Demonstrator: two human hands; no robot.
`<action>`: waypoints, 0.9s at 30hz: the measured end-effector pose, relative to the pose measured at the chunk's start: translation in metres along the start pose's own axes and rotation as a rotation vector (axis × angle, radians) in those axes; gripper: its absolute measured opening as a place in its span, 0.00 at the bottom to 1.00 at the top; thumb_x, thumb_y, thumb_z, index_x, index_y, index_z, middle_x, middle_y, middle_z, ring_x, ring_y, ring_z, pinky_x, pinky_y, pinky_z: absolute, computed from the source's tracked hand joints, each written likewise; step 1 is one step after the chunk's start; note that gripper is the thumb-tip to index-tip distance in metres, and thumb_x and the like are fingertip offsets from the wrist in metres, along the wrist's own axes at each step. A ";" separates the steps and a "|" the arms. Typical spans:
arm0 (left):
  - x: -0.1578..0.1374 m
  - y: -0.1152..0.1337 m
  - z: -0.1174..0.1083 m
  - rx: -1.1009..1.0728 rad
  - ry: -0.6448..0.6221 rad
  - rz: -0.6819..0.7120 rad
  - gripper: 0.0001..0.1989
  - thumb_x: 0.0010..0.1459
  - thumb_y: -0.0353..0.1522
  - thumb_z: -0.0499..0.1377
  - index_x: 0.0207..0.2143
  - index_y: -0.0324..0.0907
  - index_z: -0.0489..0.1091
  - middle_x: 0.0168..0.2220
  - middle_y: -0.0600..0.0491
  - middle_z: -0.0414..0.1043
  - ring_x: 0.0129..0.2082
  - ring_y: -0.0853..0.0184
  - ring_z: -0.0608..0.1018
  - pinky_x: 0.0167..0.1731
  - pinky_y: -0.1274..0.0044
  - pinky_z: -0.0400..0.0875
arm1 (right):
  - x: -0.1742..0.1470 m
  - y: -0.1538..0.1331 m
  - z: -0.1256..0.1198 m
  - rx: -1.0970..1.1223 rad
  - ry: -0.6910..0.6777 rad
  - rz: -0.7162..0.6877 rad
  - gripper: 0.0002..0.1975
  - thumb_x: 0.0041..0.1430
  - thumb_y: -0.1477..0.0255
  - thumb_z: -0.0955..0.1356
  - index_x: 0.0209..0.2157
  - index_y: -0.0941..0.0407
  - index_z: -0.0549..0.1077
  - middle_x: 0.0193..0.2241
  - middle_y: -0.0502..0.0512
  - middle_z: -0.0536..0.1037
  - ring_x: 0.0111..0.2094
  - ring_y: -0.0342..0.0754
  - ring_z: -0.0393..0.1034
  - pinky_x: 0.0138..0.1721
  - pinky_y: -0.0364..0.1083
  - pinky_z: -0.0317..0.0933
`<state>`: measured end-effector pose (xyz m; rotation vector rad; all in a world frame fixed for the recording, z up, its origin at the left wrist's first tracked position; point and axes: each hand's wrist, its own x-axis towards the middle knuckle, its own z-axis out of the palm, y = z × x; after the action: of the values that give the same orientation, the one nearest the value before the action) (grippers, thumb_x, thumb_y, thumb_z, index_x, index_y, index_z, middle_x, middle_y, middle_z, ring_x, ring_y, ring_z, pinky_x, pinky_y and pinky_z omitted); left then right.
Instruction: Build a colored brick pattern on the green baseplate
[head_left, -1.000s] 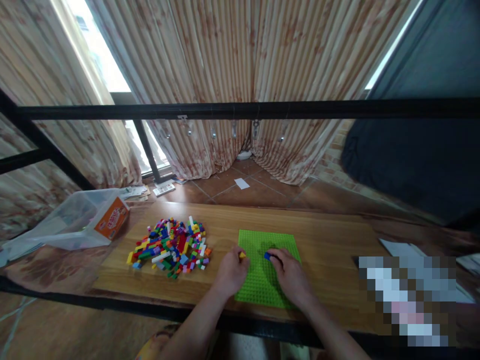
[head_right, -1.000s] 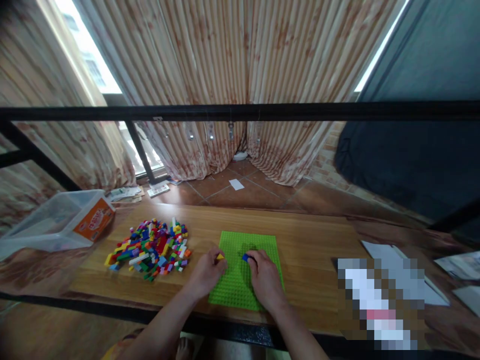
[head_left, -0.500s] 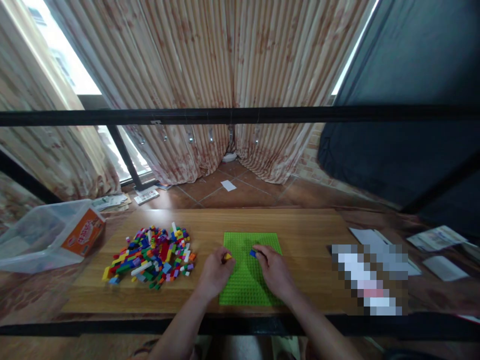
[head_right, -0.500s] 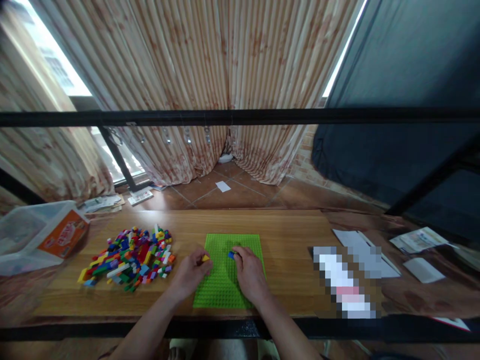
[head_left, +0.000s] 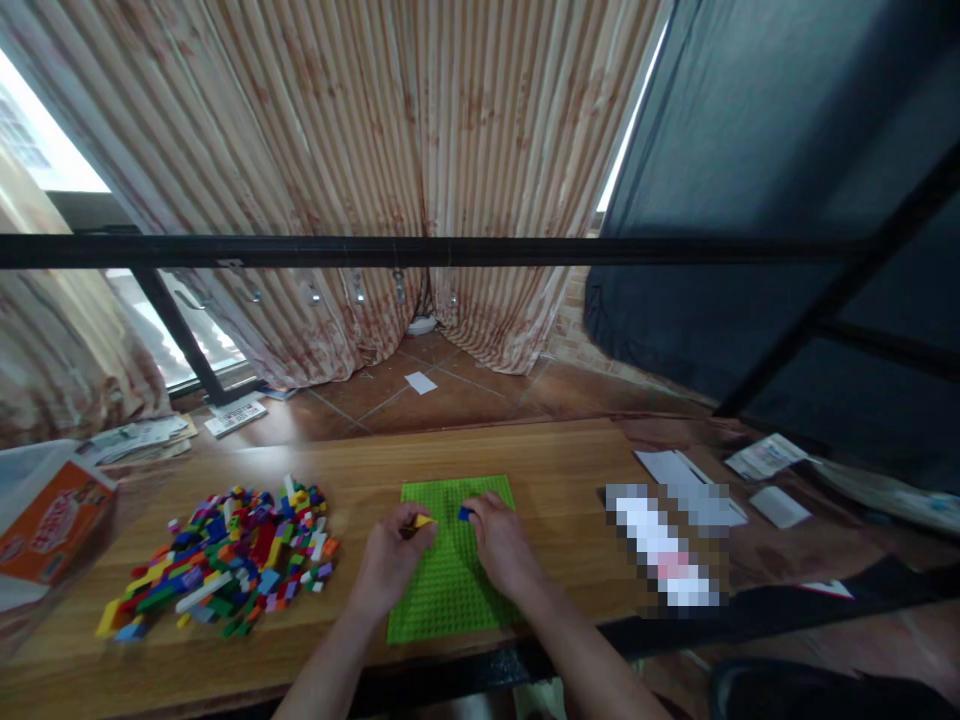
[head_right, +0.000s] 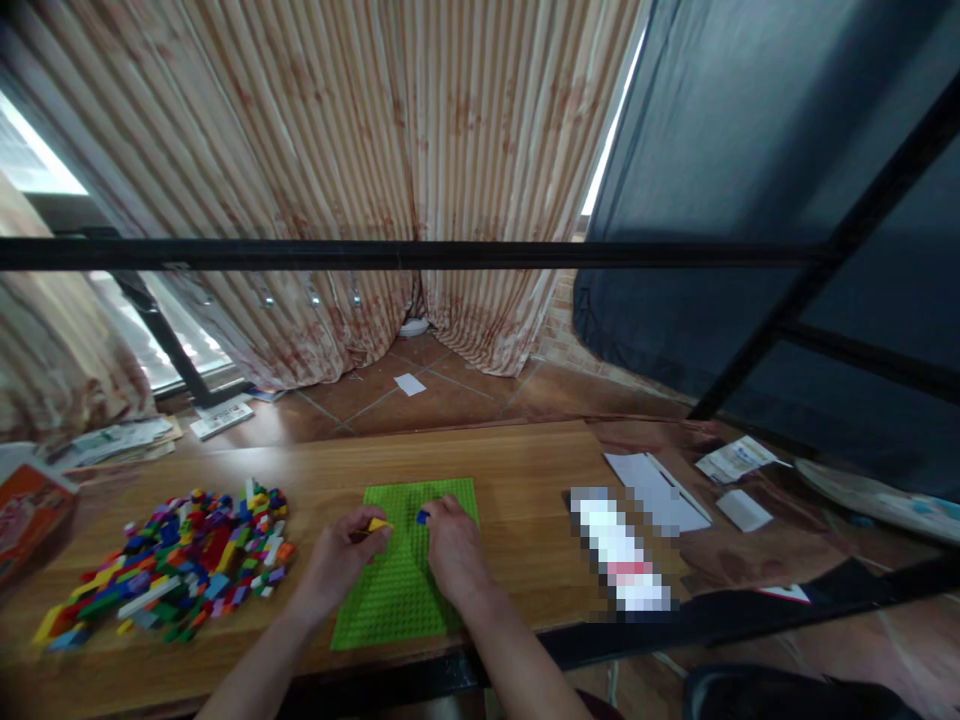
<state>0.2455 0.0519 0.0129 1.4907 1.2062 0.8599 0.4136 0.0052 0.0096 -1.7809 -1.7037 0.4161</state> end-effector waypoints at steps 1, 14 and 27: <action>0.000 0.000 0.001 0.003 0.003 -0.003 0.14 0.44 0.40 0.61 0.31 0.39 0.71 0.19 0.59 0.66 0.20 0.71 0.67 0.22 0.79 0.59 | 0.000 0.001 0.000 -0.016 -0.010 0.000 0.15 0.62 0.78 0.59 0.41 0.56 0.76 0.39 0.58 0.76 0.42 0.47 0.70 0.45 0.45 0.62; 0.006 -0.003 0.008 0.090 0.035 -0.014 0.16 0.44 0.37 0.59 0.35 0.38 0.73 0.23 0.56 0.70 0.24 0.69 0.69 0.26 0.78 0.62 | 0.005 0.001 0.000 -0.053 -0.012 -0.030 0.16 0.60 0.80 0.59 0.40 0.55 0.76 0.38 0.58 0.77 0.42 0.49 0.70 0.44 0.46 0.62; 0.013 -0.010 0.013 0.153 0.060 0.024 0.13 0.50 0.28 0.55 0.38 0.38 0.73 0.23 0.56 0.69 0.24 0.70 0.70 0.25 0.79 0.62 | 0.003 0.005 -0.002 -0.053 -0.067 -0.013 0.12 0.56 0.81 0.63 0.37 0.55 0.75 0.38 0.57 0.75 0.41 0.50 0.70 0.45 0.47 0.61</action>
<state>0.2583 0.0612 -0.0006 1.6145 1.3257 0.8487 0.4189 0.0083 0.0085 -1.8110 -1.7868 0.4336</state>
